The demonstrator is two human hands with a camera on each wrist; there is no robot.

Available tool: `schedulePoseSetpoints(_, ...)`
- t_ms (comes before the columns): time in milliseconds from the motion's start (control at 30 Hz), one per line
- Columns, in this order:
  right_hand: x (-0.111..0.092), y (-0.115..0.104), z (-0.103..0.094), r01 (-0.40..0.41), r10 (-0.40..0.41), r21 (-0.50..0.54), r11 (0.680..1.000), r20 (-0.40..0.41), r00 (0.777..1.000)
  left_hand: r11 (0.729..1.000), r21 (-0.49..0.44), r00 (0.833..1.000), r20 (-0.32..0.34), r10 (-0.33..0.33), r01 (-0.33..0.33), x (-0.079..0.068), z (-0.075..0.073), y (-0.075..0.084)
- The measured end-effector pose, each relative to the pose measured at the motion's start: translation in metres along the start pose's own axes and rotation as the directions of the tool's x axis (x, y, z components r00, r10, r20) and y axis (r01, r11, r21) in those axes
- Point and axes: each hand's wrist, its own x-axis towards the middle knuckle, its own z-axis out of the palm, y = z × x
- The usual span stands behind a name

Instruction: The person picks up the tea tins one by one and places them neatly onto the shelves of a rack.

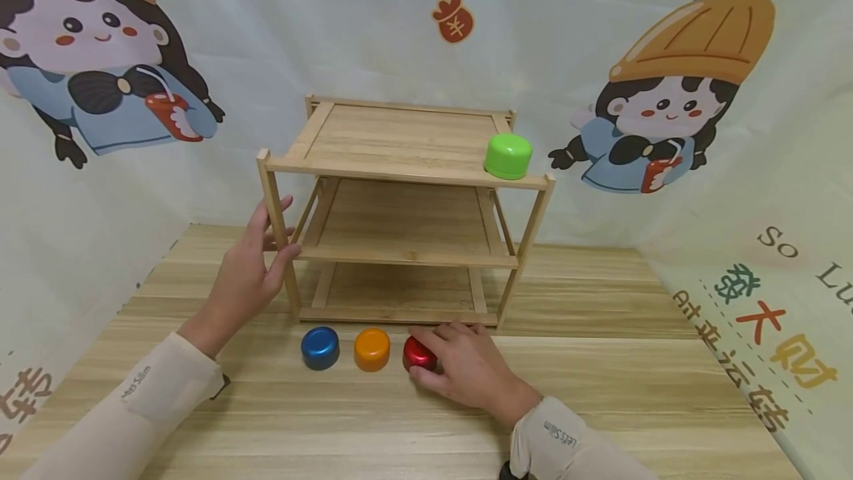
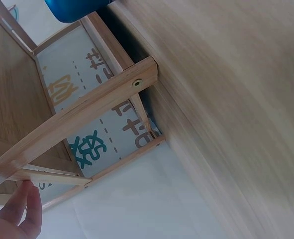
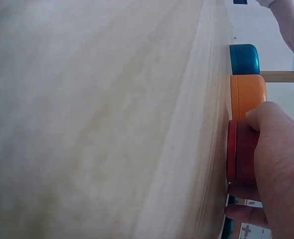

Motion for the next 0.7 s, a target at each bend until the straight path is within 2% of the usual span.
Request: schedulePoseSetpoints(700,0.0011,-0.0013,-0.0002,-0.016,0.016,0.022,1.0,-0.006,1.0,1.0,0.006,1.0,0.001,0.002,-0.002,-0.0003,-0.0003,-0.0004)
